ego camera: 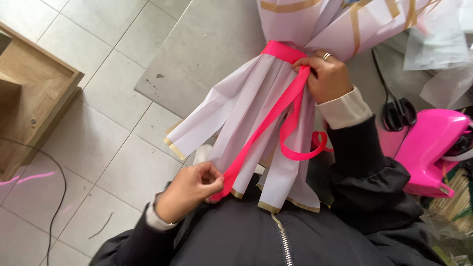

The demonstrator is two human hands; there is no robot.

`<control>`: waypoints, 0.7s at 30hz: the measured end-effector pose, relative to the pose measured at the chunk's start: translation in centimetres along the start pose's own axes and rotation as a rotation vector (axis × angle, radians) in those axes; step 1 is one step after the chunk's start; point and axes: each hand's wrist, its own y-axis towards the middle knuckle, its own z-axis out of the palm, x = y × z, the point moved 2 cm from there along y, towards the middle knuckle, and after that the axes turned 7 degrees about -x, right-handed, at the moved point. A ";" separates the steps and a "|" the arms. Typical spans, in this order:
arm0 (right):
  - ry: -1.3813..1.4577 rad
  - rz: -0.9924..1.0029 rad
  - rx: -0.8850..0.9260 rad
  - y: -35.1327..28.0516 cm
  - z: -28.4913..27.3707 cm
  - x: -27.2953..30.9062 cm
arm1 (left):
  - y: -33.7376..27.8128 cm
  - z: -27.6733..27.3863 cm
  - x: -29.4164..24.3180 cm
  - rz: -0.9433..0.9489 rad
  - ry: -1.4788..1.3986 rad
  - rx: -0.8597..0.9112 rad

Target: The person ties a pink ribbon around a bouquet of blue roses, cutting the ribbon with scissors and then manipulating the ribbon by hand to form a bow.

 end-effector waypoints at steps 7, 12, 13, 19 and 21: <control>0.091 0.063 -0.023 0.3 -0.9 1.0 | -2.4 -6.3 -10.0 0.707 0.566 -0.137; 0.221 0.449 0.036 1.2 -2.0 1.9 | 8.9 -2.1 -18.1 1.329 0.630 -0.075; 0.289 0.455 -0.003 1.0 -1.9 1.7 | 12.0 -0.3 -18.9 1.376 0.467 -0.051; 0.545 0.590 -0.102 0.7 -1.2 0.9 | 23.9 7.3 -18.5 1.378 0.439 -0.214; 0.568 0.612 -0.117 0.7 -1.6 1.4 | 24.4 8.9 -17.8 1.403 0.502 -0.305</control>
